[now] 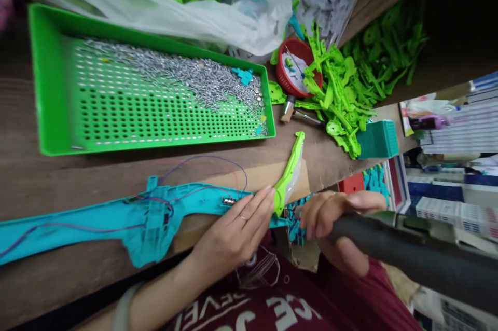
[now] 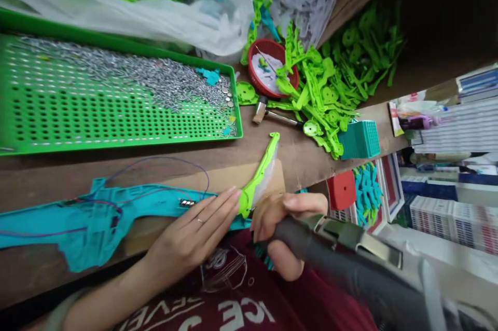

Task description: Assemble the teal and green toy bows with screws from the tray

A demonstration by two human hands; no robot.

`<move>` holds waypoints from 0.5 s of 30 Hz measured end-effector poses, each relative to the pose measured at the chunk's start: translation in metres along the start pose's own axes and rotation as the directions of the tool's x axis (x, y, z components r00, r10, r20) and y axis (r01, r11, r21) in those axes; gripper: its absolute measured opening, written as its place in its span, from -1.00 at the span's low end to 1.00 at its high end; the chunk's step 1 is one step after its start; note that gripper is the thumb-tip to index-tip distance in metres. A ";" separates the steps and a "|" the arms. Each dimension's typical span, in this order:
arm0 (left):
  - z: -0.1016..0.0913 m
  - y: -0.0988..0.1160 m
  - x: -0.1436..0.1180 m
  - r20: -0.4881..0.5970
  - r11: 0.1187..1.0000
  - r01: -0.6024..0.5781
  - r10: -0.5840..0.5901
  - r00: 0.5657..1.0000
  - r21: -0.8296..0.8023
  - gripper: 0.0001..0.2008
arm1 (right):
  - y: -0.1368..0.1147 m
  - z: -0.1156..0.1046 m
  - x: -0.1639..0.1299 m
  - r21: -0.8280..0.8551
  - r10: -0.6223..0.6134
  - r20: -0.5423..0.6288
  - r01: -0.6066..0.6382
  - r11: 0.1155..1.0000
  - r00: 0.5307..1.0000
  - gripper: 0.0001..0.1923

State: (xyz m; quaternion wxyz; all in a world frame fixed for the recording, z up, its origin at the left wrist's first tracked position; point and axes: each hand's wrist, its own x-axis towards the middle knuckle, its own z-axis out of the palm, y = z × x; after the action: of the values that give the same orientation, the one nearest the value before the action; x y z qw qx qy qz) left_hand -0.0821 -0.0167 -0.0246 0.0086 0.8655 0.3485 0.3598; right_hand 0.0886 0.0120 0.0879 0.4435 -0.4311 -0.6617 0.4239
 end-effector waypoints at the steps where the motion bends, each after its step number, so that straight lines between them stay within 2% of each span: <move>1: 0.000 0.000 0.001 -0.010 1.000 -0.003 0.003 1.000 0.000 -0.62 | 0.003 0.002 -0.004 0.016 -0.039 -0.031 0.040 0.999 0.999 -0.64; 3: 0.000 0.000 0.003 -0.012 1.000 -0.008 0.008 1.000 0.002 -0.62 | 0.008 0.007 -0.006 0.070 -0.155 -0.096 0.162 0.984 0.983 -0.63; 9: -0.002 -0.001 0.005 -0.013 0.997 -0.049 0.050 0.999 0.058 -0.64 | 0.033 0.021 -0.003 0.099 -0.247 -0.029 0.249 0.963 0.969 -0.61; 11: -0.002 -0.001 0.005 -0.003 0.996 -0.046 0.047 0.999 0.079 -0.63 | 0.046 0.022 -0.009 0.120 -0.282 -0.062 0.288 0.950 0.957 -0.63; 13: -0.003 0.000 0.005 0.008 0.995 -0.038 0.038 0.999 0.090 -0.63 | 0.061 0.020 -0.017 0.125 -0.254 -0.060 0.260 0.958 0.965 -0.66; 15: -0.003 0.001 0.005 0.015 0.995 -0.040 0.038 0.999 0.094 -0.63 | 0.075 0.014 -0.026 0.102 -0.160 0.056 0.154 0.983 0.986 -0.68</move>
State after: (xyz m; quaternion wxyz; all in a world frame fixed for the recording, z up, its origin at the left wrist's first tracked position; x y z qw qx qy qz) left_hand -0.0811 -0.0153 -0.0195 -0.0368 0.8740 0.3479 0.3373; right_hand 0.0957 0.0048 0.0083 0.4746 -0.3417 -0.6859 0.4330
